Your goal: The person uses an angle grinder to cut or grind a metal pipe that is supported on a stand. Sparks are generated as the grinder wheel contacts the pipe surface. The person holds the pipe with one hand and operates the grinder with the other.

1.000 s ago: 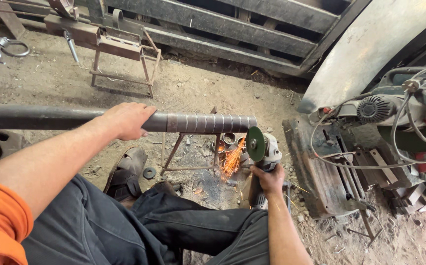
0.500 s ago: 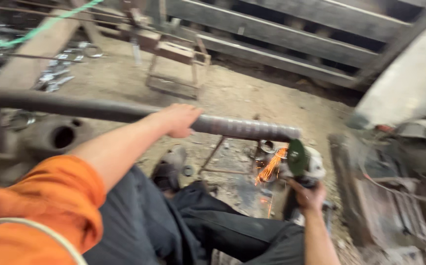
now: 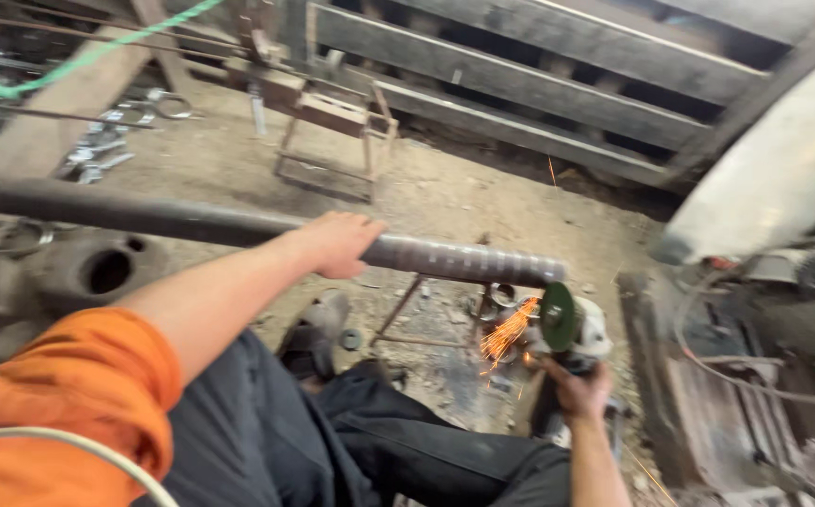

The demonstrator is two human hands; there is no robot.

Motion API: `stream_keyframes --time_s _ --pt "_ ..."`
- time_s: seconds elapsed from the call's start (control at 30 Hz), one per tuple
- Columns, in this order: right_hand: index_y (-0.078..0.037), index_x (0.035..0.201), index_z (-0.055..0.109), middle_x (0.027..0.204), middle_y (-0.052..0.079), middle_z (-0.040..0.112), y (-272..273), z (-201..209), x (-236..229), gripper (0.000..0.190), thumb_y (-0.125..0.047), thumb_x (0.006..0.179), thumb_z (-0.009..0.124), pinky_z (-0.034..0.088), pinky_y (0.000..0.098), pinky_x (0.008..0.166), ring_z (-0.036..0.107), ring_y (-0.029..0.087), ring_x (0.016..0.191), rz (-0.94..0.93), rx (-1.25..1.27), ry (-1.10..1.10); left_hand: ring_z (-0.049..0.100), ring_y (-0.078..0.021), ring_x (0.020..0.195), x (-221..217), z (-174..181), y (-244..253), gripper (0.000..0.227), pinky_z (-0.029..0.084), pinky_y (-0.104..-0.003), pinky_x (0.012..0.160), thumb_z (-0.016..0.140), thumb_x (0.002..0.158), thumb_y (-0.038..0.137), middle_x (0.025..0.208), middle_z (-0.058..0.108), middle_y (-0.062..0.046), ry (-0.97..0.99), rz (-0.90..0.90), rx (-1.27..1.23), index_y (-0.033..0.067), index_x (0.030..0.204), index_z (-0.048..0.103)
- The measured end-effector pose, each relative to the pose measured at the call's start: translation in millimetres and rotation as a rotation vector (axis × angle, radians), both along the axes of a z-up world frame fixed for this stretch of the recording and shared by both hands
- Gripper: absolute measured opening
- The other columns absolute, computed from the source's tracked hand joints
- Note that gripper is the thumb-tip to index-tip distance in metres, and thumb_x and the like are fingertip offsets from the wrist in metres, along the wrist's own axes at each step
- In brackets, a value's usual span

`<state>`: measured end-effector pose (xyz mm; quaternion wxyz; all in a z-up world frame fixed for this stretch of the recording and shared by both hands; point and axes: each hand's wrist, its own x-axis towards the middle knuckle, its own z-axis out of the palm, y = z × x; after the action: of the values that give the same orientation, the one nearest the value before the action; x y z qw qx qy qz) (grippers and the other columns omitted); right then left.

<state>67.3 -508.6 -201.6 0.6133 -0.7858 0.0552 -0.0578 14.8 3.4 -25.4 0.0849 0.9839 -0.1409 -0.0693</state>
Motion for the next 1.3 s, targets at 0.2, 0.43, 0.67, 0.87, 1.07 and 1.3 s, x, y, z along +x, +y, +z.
stream_keyframes --time_s 0.2,0.43,0.67,0.87,1.07,1.3 --pt "0.001 0.108 0.069 0.1 0.01 0.076 12 24 -9 0.048 -0.009 0.066 0.092 0.059 0.0337 0.073 0.072 0.019 0.082 0.045 -0.06 0.026 0.058 -0.033 0.129 -11 18 -13 0.073 0.049 -0.045 0.108 0.079 0.084 0.03 0.135 0.061 -0.014 0.073 0.091 0.126 0.0086 0.145 0.045" --pt "0.002 0.103 0.072 0.096 0.01 0.077 15 31 -12 0.043 -0.008 0.066 0.091 0.059 0.0338 0.071 0.071 0.018 0.079 0.077 -0.022 -0.069 0.049 -0.0334 0.132 -7 21 -11 0.084 0.04 -0.045 0.111 0.081 0.084 0.037 0.143 0.049 -0.014 0.112 0.094 0.064 0.0106 0.149 0.035" --pt "0.002 0.099 0.073 0.093 0.01 0.077 12 30 -13 0.04 -0.006 0.064 0.091 0.058 0.0331 0.071 0.071 0.018 0.078 0.068 -0.09 -0.05 0.059 -0.0331 0.126 -3 22 -12 0.073 0.05 -0.045 0.106 0.078 0.087 0.037 0.131 0.062 -0.014 0.135 0.07 0.112 0.0097 0.146 0.044" --pt "0.001 0.098 0.071 0.091 0.01 0.076 14 30 -14 0.041 -0.006 0.062 0.09 0.059 0.0344 0.069 0.071 0.019 0.076 0.016 -0.11 0.013 0.059 -0.0315 0.127 -9 24 -14 0.071 0.05 -0.045 0.106 0.078 0.086 0.037 0.131 0.062 -0.013 0.075 0.052 0.154 0.0099 0.143 0.046" --pt "0.001 0.103 0.068 0.095 0.009 0.075 15 30 -13 0.047 -0.005 0.062 0.091 0.059 0.0337 0.072 0.071 0.017 0.08 0.003 -0.115 0.028 0.054 -0.036 0.125 -2 15 -10 0.082 0.045 -0.047 0.105 0.078 0.087 0.037 0.14 0.054 -0.018 0.073 0.053 0.063 0.0089 0.153 0.037" --pt "0.002 0.103 0.068 0.095 0.013 0.075 19 38 -16 0.047 -0.006 0.063 0.091 0.059 0.0367 0.071 0.072 0.022 0.079 -0.018 -0.143 0.064 0.058 -0.0296 0.13 -12 27 -19 0.08 0.047 -0.042 0.11 0.078 0.086 0.036 0.136 0.06 -0.012 0.056 0.06 0.193 0.0095 0.151 0.04"
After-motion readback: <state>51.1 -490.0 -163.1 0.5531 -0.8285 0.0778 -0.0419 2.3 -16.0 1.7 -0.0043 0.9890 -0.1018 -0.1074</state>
